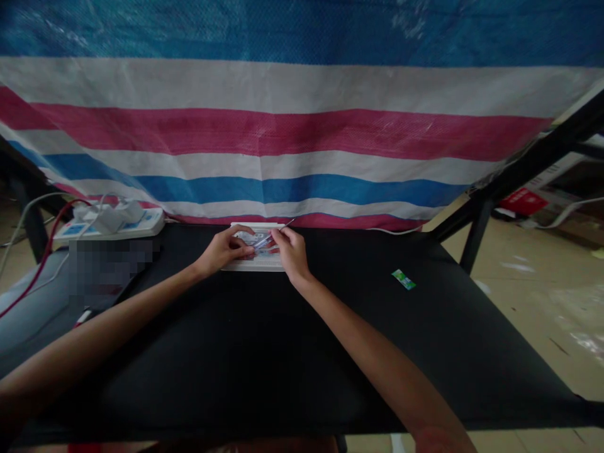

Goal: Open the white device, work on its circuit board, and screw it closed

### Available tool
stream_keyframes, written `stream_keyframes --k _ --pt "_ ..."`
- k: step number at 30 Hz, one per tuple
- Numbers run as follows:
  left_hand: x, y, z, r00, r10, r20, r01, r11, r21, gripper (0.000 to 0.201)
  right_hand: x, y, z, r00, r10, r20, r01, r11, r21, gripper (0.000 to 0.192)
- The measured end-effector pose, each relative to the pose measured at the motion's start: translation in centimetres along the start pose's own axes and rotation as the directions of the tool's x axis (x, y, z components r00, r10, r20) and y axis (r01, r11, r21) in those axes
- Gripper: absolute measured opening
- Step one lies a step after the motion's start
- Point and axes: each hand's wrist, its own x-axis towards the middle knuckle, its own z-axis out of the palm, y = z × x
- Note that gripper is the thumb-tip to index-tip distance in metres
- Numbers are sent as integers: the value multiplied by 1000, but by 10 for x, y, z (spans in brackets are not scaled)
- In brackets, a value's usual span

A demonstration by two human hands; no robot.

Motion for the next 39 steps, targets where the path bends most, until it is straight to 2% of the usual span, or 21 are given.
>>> stream_keyframes --k 6,8,10,14,16,20,23,25,28,32,36,39 --pt "-2 1 2 1000 4 7 -3 1000 -12 43 6 -6 -5 998 47 -44 -43 994 100 40" --pt "-2 0 2 1000 -6 11 6 1000 -10 42 8 -15 -10 999 50 -7 -49 995 89 39" --pt "-2 -1 2 1000 -10 12 10 1000 -9 40 11 -27 -16 994 63 87 -68 996 65 37" --pt "-1 3 1 999 -44 25 45 998 -48 38 17 -49 -32 943 174 282 -159 984 -77 25" --pt "1 10 1 999 -50 18 50 997 -52 36 21 -54 -39 918 211 336 -168 974 -154 18" --pt "7 27 3 986 117 -116 -105 989 102 29 28 -59 -52 905 240 350 -113 931 -347 10" --pt "13 32 8 963 248 -110 -190 907 375 24 29 -59 -57 922 161 353 48 856 -515 19" --pt "17 28 11 952 303 -32 -233 791 566 24 29 -58 -59 923 85 376 170 785 -596 24" --pt "20 17 16 943 319 90 -280 621 733 32 29 -57 -59 907 40 420 281 686 -671 18" --pt "19 7 19 946 252 205 -309 501 808 56 27 -58 -59 883 86 461 337 569 -750 14" --pt "18 4 20 948 187 257 -316 466 826 71 26 -62 -61 860 178 479 354 469 -809 14" --pt "18 1 21 947 154 282 -321 449 834 80 26 -65 -63 866 242 437 336 364 -868 13"
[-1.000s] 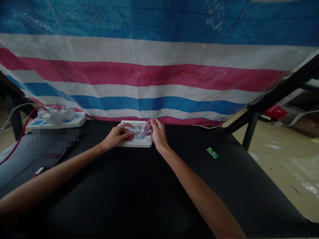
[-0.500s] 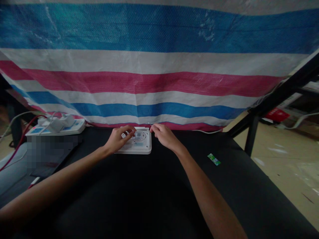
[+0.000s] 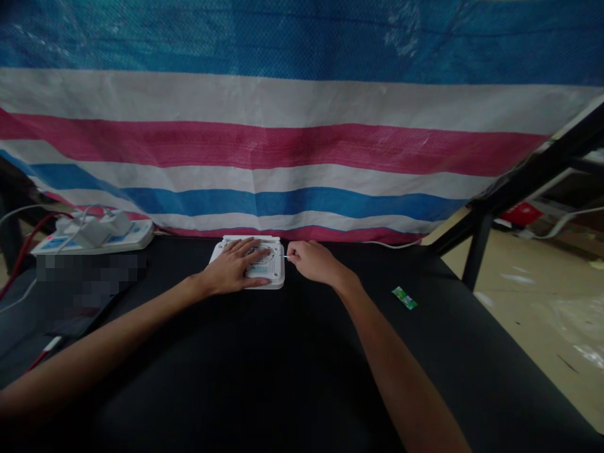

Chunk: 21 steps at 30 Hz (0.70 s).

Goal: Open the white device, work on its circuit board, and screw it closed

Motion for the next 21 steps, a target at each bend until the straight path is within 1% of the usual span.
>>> stream_keyframes --k 4,6,10,12,16,21 --pt "0 -1 2 1000 8 -1 -8 1000 -9 82 0 -2 -2 996 79 40 -76 994 -84 13" --pt "0 -1 1 1000 5 -1 -5 1000 -8 81 -1 -2 -2 995 82 48 -77 990 -114 17" --pt "0 1 0 1000 10 0 -10 1000 -12 80 -2 -2 -1 998 49 44 -39 980 -196 30" --pt "0 2 -1 1000 9 0 -9 1000 -10 79 -3 -2 -2 996 46 76 -29 977 -213 29" --pt "0 2 -2 1000 -3 16 3 1000 16 80 -6 -5 -5 985 88 146 -49 965 -256 25" --pt "0 2 -1 1000 3 26 -4 1000 23 84 -9 -5 -2 985 100 141 -58 960 -274 20"
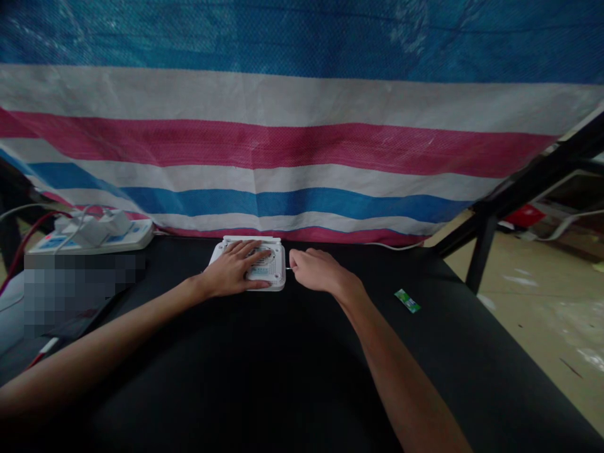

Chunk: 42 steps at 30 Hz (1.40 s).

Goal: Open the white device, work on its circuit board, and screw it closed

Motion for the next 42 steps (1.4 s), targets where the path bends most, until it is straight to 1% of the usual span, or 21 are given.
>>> stream_keyframes --k 4,9,15,19,22,27,32,36,38,39,42 --pt "0 -1 2 1000 9 -17 -10 1000 -20 88 1 1 4 1000 21 -13 -21 1000 14 14" --pt "1 -1 2 1000 10 -16 -11 999 -32 84 4 -1 6 999 12 -38 -12 1000 14 13" --pt "3 -2 4 999 10 -45 -12 999 -45 82 2 -14 4 1000 23 -17 -23 998 -53 13" --pt "4 -2 6 999 7 -43 -9 999 -39 84 2 -21 5 996 74 -40 -77 994 -75 14" --pt "6 0 6 999 -7 -44 5 999 -46 85 5 -18 9 993 97 -61 -98 995 -10 15" --pt "8 2 5 999 -41 -35 39 997 -64 90 17 1 23 989 127 -77 -110 974 198 17" --pt "8 0 5 999 -21 -37 18 997 -78 91 28 15 34 993 112 -41 -85 904 418 17" --pt "8 0 6 999 -15 -51 12 998 -64 92 25 15 31 996 85 -36 -50 825 562 13" --pt "8 0 4 999 -17 -46 14 998 -56 94 22 12 26 997 77 -27 -46 800 598 11" --pt "8 0 3 999 -17 -38 15 998 -58 95 20 10 23 997 74 -17 -49 802 595 11" --pt "8 -1 0 1000 -14 -10 13 996 -83 99 17 6 16 998 55 14 -54 846 531 12"
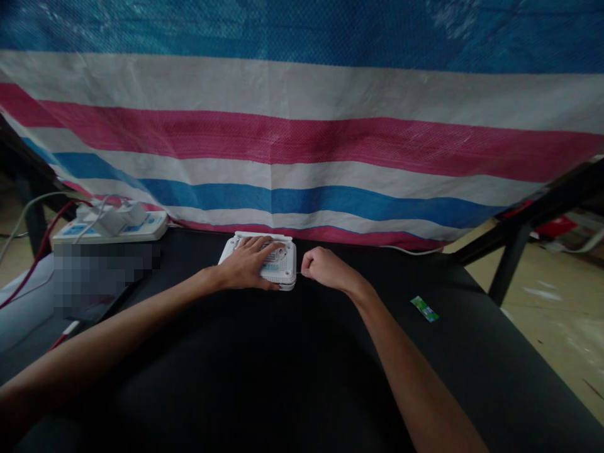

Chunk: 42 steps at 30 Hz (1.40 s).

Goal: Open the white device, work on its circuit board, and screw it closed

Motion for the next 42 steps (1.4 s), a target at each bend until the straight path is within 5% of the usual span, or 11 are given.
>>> stream_keyframes --k 4,13,19,25,29,34,37,42 --pt "-1 -1 -3 1000 -1 29 1 1000 -21 101 2 1 -4 1000 -11 -15 11 1000 -16 13" --pt "-2 2 -6 998 -35 53 35 999 2 100 21 10 25 942 190 -277 -65 913 404 10" --pt "-2 1 -12 998 -18 53 19 1000 -11 98 32 16 36 908 195 -370 -74 946 316 12" --pt "-2 3 -16 999 -9 52 10 1000 -23 93 30 15 37 923 210 -324 -147 967 208 25" --pt "-2 6 -18 998 -18 60 19 1000 -17 91 26 15 29 889 25 -458 -116 978 -172 32" --pt "-2 11 -24 997 -57 54 58 998 -31 93 24 17 19 884 -299 -359 190 932 -309 47" --pt "-2 11 -27 995 -71 66 74 996 -43 90 22 18 19 831 -449 -329 335 875 -349 50" --pt "0 8 -32 995 -89 49 92 993 -70 88 23 24 24 695 -641 -327 403 724 -560 40"
